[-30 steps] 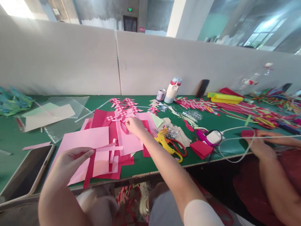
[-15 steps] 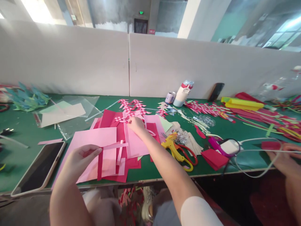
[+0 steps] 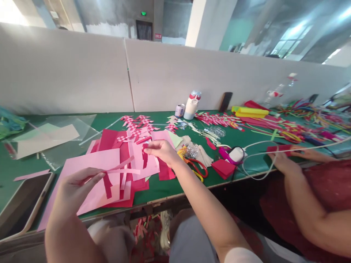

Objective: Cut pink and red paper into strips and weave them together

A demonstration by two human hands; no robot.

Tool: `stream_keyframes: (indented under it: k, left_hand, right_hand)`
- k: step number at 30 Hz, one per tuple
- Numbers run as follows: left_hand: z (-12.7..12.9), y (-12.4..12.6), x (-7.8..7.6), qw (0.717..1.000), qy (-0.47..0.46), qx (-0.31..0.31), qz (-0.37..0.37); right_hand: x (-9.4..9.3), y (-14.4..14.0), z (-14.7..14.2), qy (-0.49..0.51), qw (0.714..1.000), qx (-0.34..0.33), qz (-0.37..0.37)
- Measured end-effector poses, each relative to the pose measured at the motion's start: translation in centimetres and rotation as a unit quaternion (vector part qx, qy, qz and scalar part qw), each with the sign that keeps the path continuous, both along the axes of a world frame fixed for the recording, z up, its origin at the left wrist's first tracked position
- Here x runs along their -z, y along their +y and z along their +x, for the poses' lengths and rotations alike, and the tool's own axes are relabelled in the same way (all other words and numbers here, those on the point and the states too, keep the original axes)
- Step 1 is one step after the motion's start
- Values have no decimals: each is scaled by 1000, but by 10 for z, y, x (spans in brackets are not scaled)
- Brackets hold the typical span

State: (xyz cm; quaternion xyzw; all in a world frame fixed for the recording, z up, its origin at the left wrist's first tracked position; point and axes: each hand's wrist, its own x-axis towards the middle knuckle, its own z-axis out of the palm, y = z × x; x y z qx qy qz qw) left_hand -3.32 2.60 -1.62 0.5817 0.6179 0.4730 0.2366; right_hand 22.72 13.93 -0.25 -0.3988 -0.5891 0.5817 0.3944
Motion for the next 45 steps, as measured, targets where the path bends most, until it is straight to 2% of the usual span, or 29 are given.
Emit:
stream_keyframes:
  k: [5,8,12,20,30,37,45]
  left_hand:
    - [14,7,-1,998,22,54,5]
    - [20,12,2,997,34,69,6]
    - [24,16,6,997,44,65,3]
    - [26,17,7,998,44,52,11]
    - [26,18,9,996,60,66,11]
    - [35,19,5,997,49,64,8]
    - [46,25,9,997,57,40,38]
  right_hand:
    - [-10,-12,11,13,1000,-4,-22]
    - [-15,-16,17,-11,999,-38,-7]
    - [-18,-16,25,-33,996,-79,-14]
    - [-13,-13,39,-66,996,-62,9]
    - [-12,-10,24,-54,997,-63,-2]
    - [-15,-16,-1,-81,994,-79,-4]
    - [-7,-18,-21,-113,990,-59,54]
